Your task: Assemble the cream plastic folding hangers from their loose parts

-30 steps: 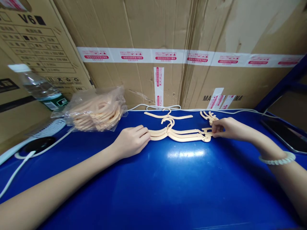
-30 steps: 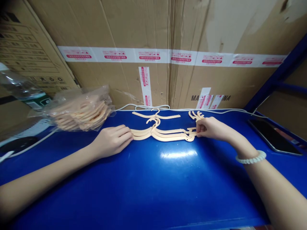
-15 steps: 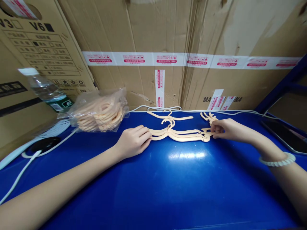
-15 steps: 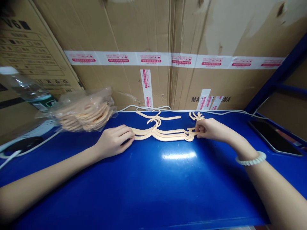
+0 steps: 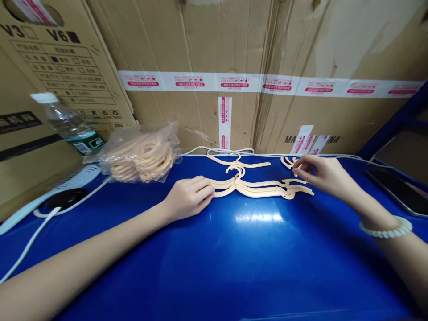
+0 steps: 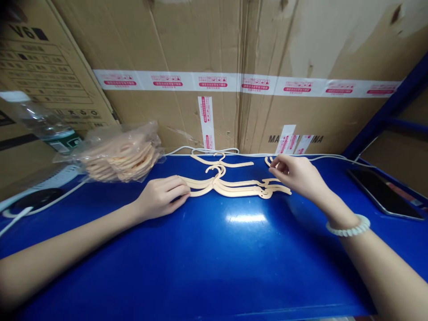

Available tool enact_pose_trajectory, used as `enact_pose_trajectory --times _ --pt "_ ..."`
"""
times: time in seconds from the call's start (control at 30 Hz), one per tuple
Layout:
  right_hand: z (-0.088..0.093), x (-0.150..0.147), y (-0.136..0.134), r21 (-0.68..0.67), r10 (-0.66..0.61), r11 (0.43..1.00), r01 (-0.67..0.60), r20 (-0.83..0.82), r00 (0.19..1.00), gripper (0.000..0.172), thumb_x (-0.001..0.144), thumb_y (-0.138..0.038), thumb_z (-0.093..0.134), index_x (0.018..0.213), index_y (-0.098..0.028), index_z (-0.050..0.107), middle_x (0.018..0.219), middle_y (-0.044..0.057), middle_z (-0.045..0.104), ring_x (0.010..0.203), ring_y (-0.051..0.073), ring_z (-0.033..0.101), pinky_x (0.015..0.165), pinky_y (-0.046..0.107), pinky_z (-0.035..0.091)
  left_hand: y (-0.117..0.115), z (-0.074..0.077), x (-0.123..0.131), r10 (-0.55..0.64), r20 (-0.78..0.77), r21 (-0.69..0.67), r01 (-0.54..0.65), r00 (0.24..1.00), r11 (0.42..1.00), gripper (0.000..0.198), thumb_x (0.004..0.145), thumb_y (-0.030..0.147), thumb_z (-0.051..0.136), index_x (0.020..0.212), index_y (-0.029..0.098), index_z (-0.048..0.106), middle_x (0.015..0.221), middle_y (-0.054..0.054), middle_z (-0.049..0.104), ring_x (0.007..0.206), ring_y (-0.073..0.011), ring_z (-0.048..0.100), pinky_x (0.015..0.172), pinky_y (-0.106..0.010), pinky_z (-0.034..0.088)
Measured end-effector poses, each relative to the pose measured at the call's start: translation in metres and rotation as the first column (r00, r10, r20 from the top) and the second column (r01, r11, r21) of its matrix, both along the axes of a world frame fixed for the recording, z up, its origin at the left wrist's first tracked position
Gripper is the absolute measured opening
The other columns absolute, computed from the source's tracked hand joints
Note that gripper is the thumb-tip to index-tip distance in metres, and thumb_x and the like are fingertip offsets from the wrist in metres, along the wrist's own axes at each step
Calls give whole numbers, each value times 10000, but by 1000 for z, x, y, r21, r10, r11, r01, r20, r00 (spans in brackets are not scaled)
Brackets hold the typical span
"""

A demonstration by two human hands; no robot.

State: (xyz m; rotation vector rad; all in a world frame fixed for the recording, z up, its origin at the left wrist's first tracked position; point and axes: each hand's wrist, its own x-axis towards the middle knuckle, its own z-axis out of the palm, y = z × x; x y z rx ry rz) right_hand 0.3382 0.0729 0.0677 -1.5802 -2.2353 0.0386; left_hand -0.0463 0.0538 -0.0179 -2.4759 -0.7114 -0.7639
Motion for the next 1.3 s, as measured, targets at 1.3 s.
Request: enact_pose_trajectory --times 1.3 --pt "-11 -25 -6 -196 -147 978 -68 -888 435 261 623 -343 847 678 -159 672 585 11 598 556 105 498 502 223 368 -33 9 27 -279 -31 -587 208 960 782 153 729 149 358 754 236 235 660 -2 519 546 -190 433 551 -356 293"
